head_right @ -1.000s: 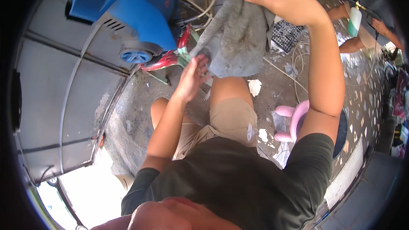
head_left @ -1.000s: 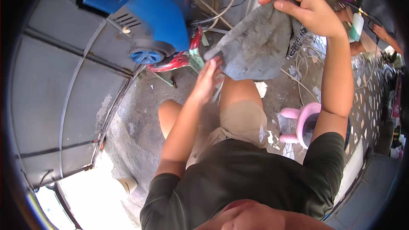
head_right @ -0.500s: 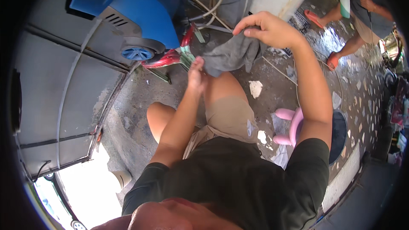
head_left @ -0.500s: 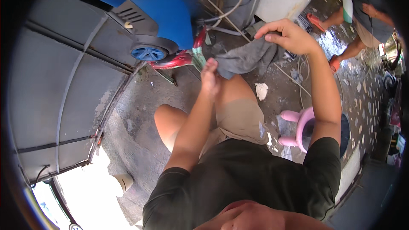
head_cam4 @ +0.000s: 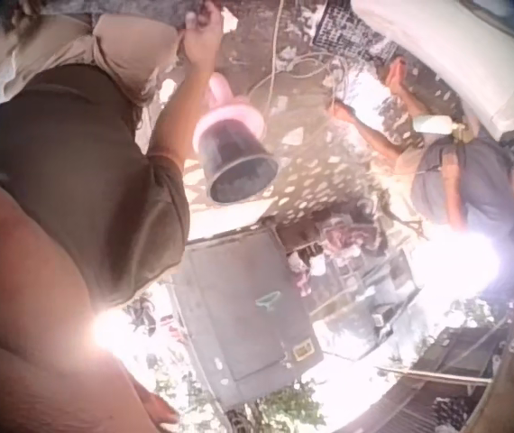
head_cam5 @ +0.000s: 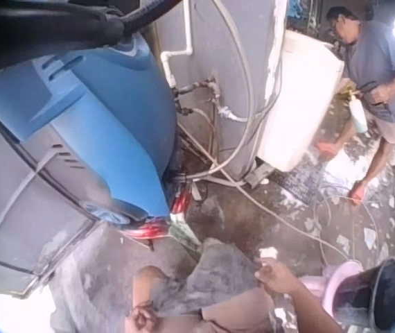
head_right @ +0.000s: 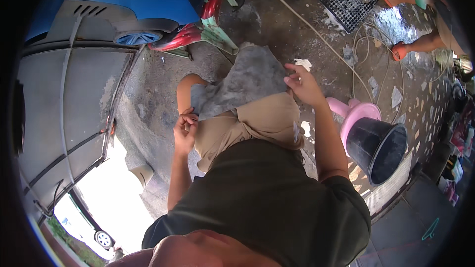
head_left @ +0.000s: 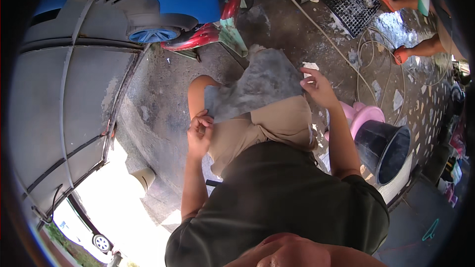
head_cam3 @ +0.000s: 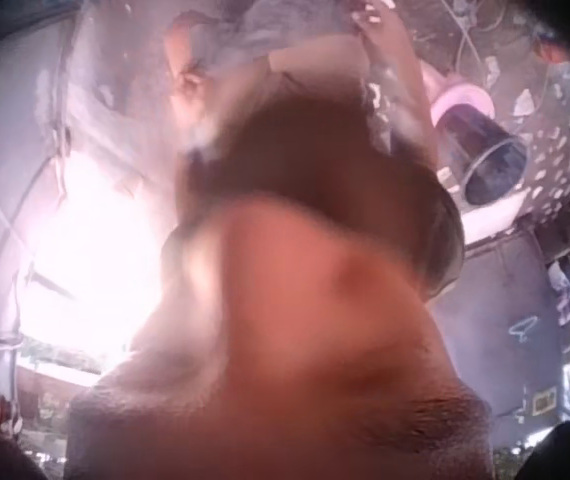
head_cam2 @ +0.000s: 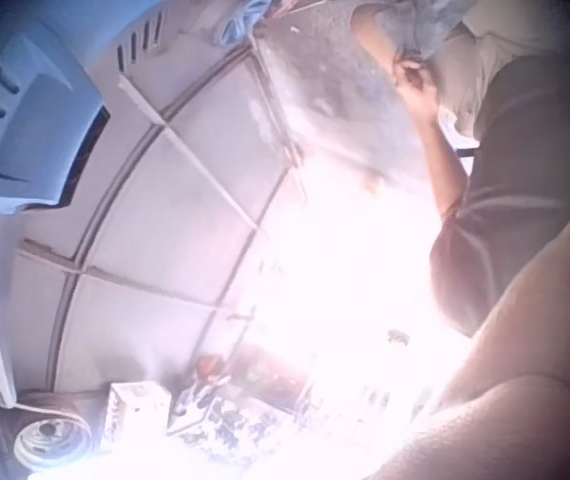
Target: The person handles a pressure washer, checks a hose connection, and secures a component near the wheel using zip ties.
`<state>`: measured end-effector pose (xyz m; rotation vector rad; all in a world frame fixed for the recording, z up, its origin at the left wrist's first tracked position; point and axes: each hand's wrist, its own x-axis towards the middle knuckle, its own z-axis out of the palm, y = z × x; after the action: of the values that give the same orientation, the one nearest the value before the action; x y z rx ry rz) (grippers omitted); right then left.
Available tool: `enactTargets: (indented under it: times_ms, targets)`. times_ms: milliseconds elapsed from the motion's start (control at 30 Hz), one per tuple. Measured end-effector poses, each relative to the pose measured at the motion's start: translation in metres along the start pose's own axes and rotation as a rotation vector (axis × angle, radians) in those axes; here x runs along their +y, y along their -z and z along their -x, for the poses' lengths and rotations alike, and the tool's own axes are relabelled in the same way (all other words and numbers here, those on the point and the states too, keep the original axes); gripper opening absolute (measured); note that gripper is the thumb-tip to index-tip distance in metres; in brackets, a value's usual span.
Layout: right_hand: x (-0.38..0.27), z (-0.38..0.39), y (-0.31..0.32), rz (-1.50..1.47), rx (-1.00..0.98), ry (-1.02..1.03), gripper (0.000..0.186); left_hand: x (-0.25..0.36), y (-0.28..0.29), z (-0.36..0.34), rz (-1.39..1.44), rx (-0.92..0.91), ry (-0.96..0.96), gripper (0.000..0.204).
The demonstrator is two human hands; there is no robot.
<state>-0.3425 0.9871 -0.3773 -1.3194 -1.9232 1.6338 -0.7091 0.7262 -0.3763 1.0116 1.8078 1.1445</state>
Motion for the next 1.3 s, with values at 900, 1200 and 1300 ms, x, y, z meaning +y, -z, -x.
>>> enactTargets:
  times_ms: [900,1200,1300]
  targets:
    - [-0.135,-0.100,-0.021,-0.410,0.275,0.177,0.030,0.110,0.074,-0.087,0.548,0.441,0.058,0.023]
    - [-0.176,-0.072,0.007,0.117,-0.086,0.218,0.034,0.111,0.100,-0.037,0.040,0.329,0.073,0.030]
    - [-0.131,-0.040,-0.008,0.225,-0.128,0.106,0.040,0.069,0.064,0.004,-0.195,0.354,0.135,0.031]
